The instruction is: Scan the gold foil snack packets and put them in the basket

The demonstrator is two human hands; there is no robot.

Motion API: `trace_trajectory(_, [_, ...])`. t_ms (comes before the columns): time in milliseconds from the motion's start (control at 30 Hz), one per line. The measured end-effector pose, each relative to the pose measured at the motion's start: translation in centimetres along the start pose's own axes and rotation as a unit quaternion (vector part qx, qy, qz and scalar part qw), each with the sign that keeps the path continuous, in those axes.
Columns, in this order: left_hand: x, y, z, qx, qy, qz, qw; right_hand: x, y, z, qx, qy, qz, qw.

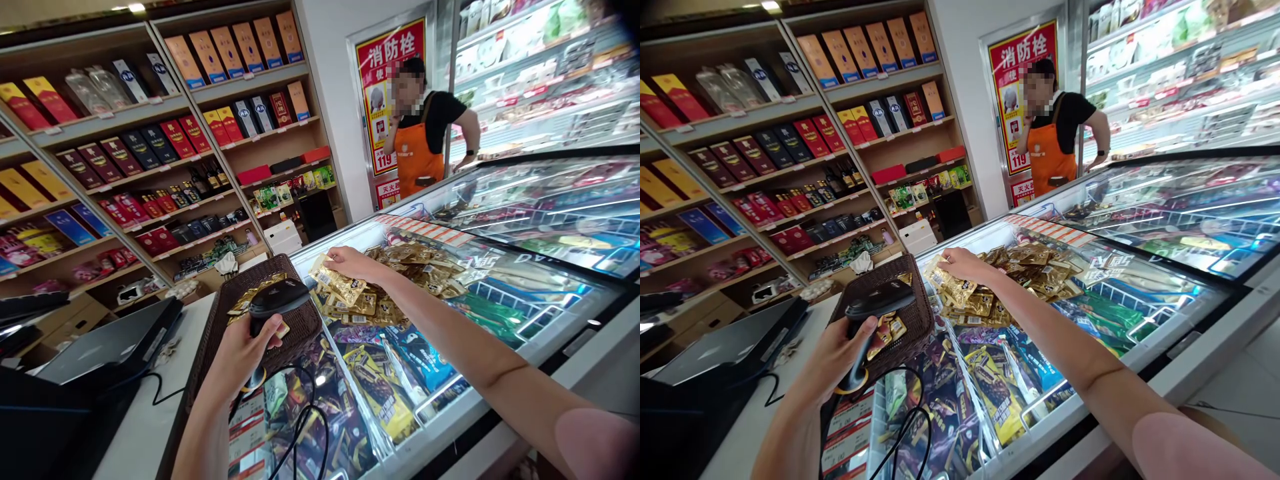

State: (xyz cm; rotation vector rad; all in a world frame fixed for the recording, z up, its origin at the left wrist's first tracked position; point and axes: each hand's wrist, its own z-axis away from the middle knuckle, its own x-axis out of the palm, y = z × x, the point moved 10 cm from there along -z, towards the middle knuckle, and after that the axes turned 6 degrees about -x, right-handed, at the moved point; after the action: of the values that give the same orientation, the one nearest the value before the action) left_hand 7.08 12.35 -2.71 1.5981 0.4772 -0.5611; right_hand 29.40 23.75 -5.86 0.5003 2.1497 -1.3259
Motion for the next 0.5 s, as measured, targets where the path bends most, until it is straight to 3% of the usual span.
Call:
trace_trajectory(167, [0.1,0.6,0.2,0.005,-0.007,-0.014,1.0,0.4,0.8,0.1,0.005,-0.059,0.043,0.997])
trace_trajectory(333, [0.3,0.4,0.3,-0.009,-0.001,-0.007,1.0,1.8,2.4,0.3,-0.008,-0.167,0.18,0.969])
trace_trajectory(500, [0.4,0.0,0.1,-0.014,-0.013,-0.003,1.0,2.7,4.1,0.2,0.038,-0.188,0.287,0.939])
